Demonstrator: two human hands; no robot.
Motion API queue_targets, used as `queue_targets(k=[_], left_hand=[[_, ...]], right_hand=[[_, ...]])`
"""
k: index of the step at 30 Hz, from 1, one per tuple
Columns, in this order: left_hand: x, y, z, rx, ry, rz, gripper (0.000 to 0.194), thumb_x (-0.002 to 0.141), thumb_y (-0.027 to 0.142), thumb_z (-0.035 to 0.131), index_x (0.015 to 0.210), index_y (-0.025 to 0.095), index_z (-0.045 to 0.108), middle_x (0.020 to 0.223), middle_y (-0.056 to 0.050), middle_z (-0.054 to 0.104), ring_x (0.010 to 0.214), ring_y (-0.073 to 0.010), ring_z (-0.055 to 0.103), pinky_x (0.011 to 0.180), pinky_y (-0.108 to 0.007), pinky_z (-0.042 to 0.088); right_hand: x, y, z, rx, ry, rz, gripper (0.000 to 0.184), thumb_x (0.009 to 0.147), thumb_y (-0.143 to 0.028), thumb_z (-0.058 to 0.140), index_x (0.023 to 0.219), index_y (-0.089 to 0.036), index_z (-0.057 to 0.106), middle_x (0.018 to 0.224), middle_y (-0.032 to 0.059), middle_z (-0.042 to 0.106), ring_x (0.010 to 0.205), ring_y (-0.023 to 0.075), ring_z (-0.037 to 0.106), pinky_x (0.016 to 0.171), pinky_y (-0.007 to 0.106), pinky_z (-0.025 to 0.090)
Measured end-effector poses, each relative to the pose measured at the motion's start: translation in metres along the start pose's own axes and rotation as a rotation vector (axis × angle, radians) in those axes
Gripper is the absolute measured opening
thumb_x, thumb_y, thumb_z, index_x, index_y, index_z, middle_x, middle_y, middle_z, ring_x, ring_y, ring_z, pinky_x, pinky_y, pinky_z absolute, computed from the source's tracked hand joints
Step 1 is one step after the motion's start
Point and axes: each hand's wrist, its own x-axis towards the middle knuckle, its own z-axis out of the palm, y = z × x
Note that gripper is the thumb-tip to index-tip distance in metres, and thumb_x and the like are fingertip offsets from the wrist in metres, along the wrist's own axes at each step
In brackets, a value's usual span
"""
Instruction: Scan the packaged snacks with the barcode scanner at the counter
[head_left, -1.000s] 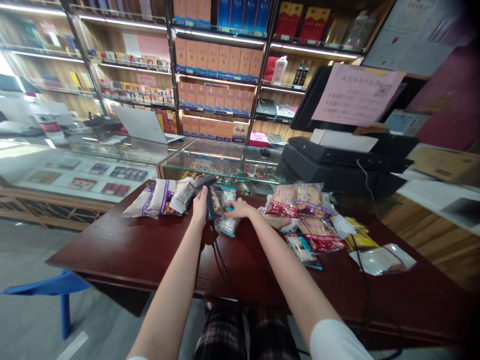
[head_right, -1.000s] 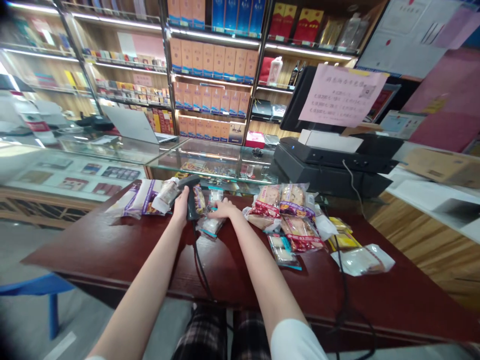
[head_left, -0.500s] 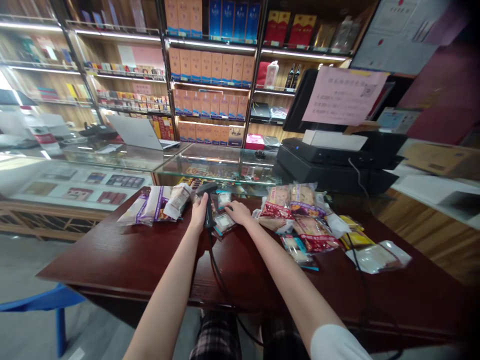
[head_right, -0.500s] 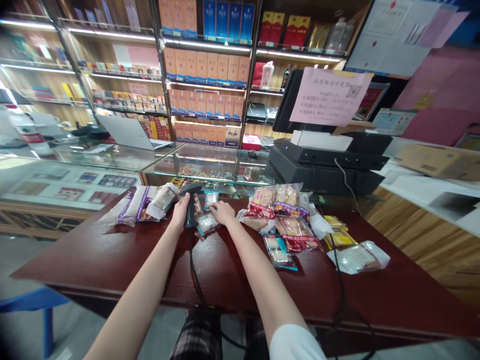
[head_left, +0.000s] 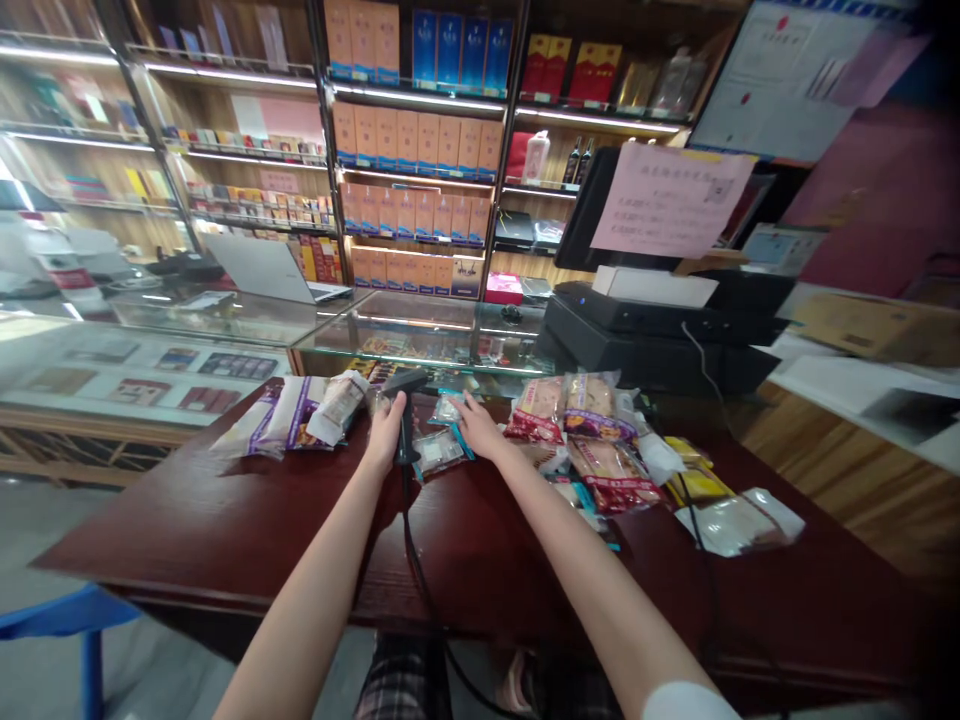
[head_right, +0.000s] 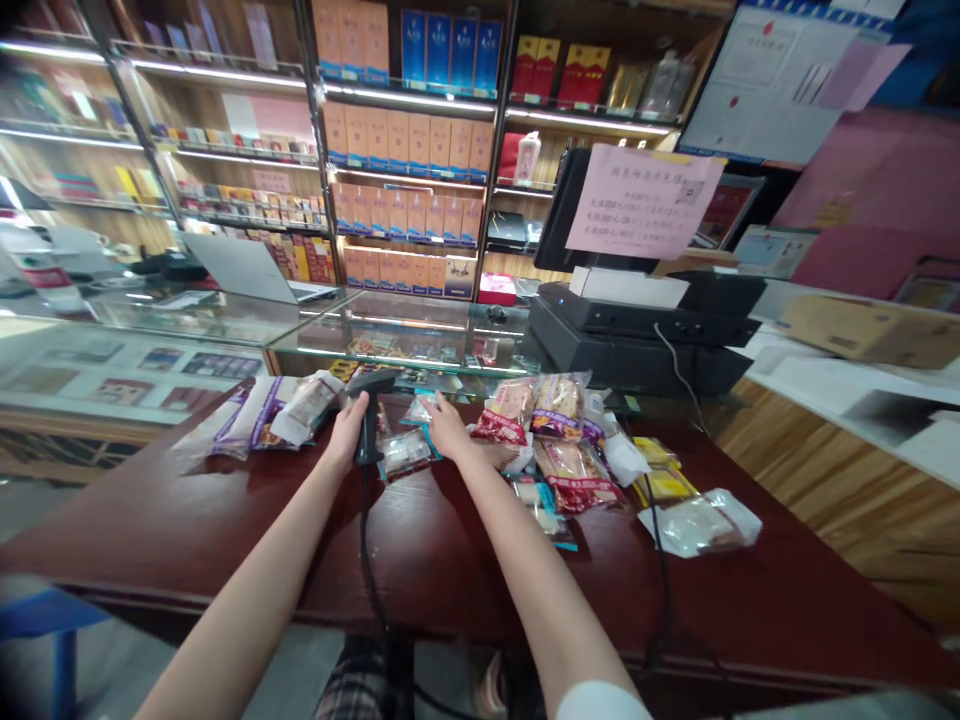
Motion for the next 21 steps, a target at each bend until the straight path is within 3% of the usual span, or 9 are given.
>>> queue_targets(k=[3, 6, 10, 13, 16, 19, 21], left_hand=[[-0.001, 0.0, 0.0, 0.034, 0.016, -0.006, 0.06, 0.068, 0.07, 0.074, 0.077, 0.011, 0.068, 0.057, -0.006, 0.064, 0.046, -0.013, 0.057, 0.042, -0.021, 0.042], [0.0, -0.001, 0.0, 0.055, 0.032, -0.009, 0.059, 0.069, 0.07, 0.074, 0.077, 0.011, 0.068, 0.058, -0.007, 0.065, 0.046, -0.0134, 0.058, 0.042, -0.021, 0.042], [0.001, -0.002, 0.001, 0.053, 0.026, 0.004, 0.058, 0.069, 0.069, 0.074, 0.077, 0.011, 0.069, 0.057, -0.007, 0.064, 0.046, -0.014, 0.058, 0.042, -0.022, 0.042], [-0.002, -0.001, 0.002, 0.074, 0.021, 0.019, 0.06, 0.067, 0.071, 0.075, 0.077, 0.012, 0.069, 0.057, -0.007, 0.064, 0.046, -0.0134, 0.057, 0.042, -0.022, 0.041], [-0.005, 0.001, 0.002, 0.081, 0.014, 0.028, 0.063, 0.064, 0.072, 0.076, 0.079, 0.012, 0.068, 0.058, -0.006, 0.064, 0.046, -0.0126, 0.056, 0.041, -0.021, 0.039], [-0.008, 0.003, 0.003, 0.059, -0.005, 0.024, 0.063, 0.064, 0.071, 0.076, 0.082, 0.011, 0.069, 0.061, -0.006, 0.065, 0.047, -0.0123, 0.057, 0.042, -0.021, 0.039], [-0.009, 0.004, 0.005, 0.023, -0.028, 0.016, 0.062, 0.065, 0.07, 0.076, 0.084, 0.011, 0.069, 0.065, -0.006, 0.067, 0.049, -0.0127, 0.059, 0.044, -0.021, 0.042]], right_hand=[[0.014, -0.011, 0.005, -0.075, -0.163, 0.091, 0.056, 0.098, -0.025, 0.049, 0.153, -0.037, 0.041, 0.165, 0.0118, 0.028, 0.139, 0.0331, 0.05, 0.11, 0.049, 0.042], [0.023, -0.017, 0.002, -0.097, -0.229, 0.147, 0.056, 0.092, -0.042, 0.062, 0.146, -0.03, 0.048, 0.154, 0.018, 0.04, 0.122, 0.036, 0.062, 0.1, 0.049, 0.047], [0.018, -0.012, -0.002, -0.088, -0.177, 0.168, 0.065, 0.077, -0.042, 0.08, 0.133, -0.022, 0.055, 0.142, 0.0171, 0.045, 0.114, 0.0313, 0.065, 0.098, 0.042, 0.048], [0.011, -0.005, 0.001, -0.038, -0.065, 0.214, 0.058, 0.082, -0.034, 0.076, 0.134, -0.022, 0.054, 0.138, 0.0158, 0.047, 0.119, 0.0312, 0.061, 0.105, 0.044, 0.043], [0.01, 0.0, 0.0, 0.194, 0.019, 0.229, 0.05, 0.09, -0.022, 0.062, 0.139, -0.023, 0.052, 0.137, 0.0156, 0.051, 0.118, 0.0288, 0.062, 0.108, 0.047, 0.043], [0.005, 0.009, -0.013, 0.506, 0.034, 0.221, 0.04, 0.096, -0.025, 0.048, 0.136, -0.025, 0.054, 0.126, 0.0107, 0.062, 0.109, 0.0231, 0.066, 0.099, 0.044, 0.053], [-0.008, 0.019, -0.03, 0.95, 0.081, 0.167, 0.035, 0.098, -0.032, 0.043, 0.132, -0.028, 0.053, 0.12, 0.0056, 0.068, 0.111, 0.0213, 0.067, 0.095, 0.045, 0.057]])
